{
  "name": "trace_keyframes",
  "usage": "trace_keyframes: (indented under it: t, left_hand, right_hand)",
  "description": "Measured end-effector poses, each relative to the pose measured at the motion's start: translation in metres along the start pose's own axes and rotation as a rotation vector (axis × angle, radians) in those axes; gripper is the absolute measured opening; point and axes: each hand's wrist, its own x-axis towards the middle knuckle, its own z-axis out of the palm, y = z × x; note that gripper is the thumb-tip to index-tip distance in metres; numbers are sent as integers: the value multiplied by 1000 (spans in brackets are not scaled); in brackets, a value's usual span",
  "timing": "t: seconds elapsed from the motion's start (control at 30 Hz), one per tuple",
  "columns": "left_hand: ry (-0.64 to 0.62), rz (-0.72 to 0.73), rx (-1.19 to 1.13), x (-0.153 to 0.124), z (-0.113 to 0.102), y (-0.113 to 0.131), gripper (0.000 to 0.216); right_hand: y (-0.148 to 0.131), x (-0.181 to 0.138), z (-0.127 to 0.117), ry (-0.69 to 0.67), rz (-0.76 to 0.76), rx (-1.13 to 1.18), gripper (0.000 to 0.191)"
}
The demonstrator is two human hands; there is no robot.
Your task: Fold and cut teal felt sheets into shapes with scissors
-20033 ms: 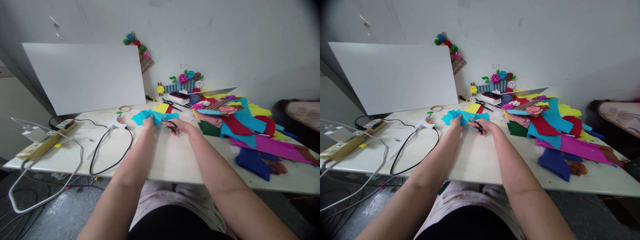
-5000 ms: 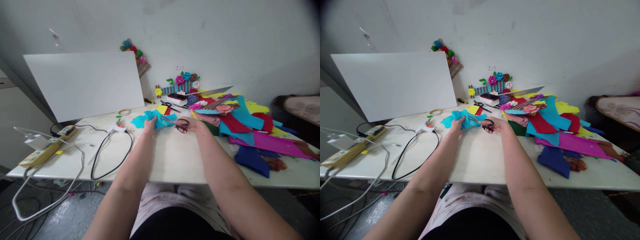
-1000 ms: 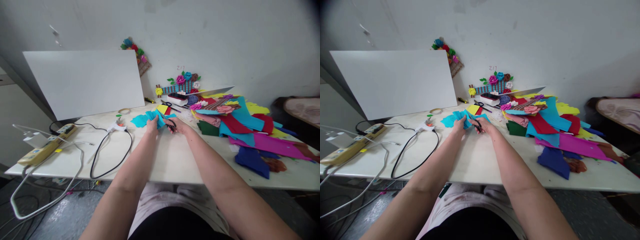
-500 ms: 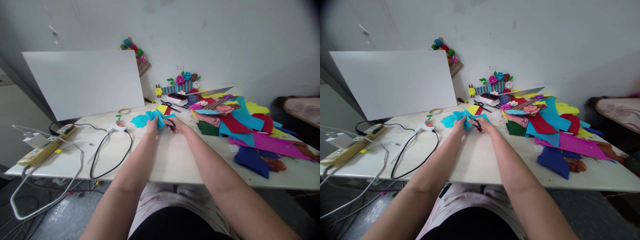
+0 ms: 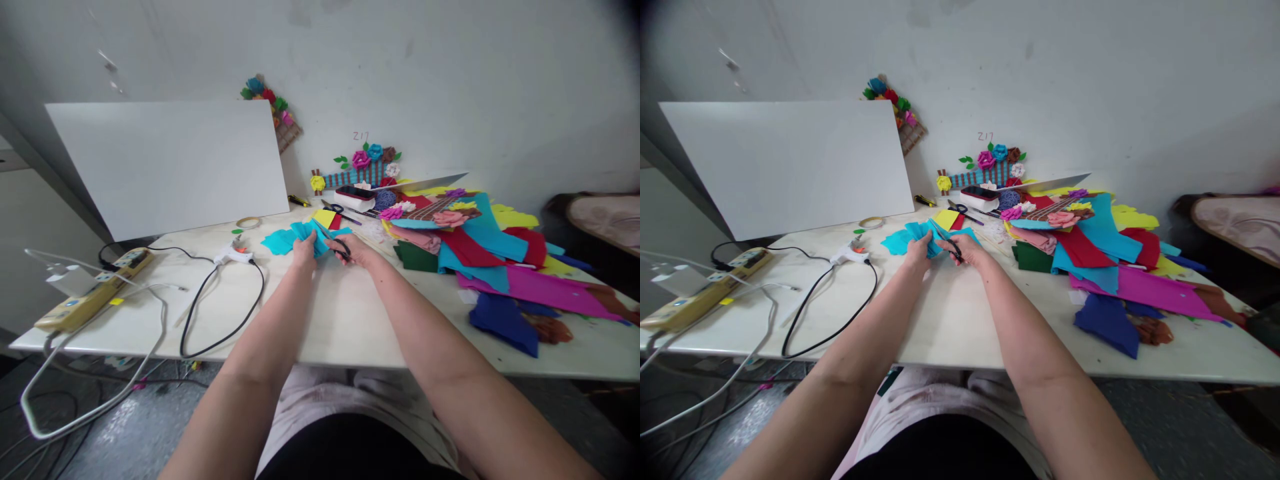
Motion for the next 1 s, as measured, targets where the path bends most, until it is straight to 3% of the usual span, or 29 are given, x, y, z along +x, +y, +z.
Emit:
trace_keyframes:
  t: [0.43, 0.77, 1.0]
  left_hand:
    - [-4, 5, 4, -5, 1, 4, 20]
    - [-99, 18, 0, -16, 4, 7, 21]
    - [-67, 24, 36, -14, 4, 4, 25]
  right_hand:
    - [0, 0, 0, -18, -13, -6, 42]
    - [-4, -5, -5, -18, -25, 25, 43]
    - [0, -3, -6, -19, -38, 26, 45]
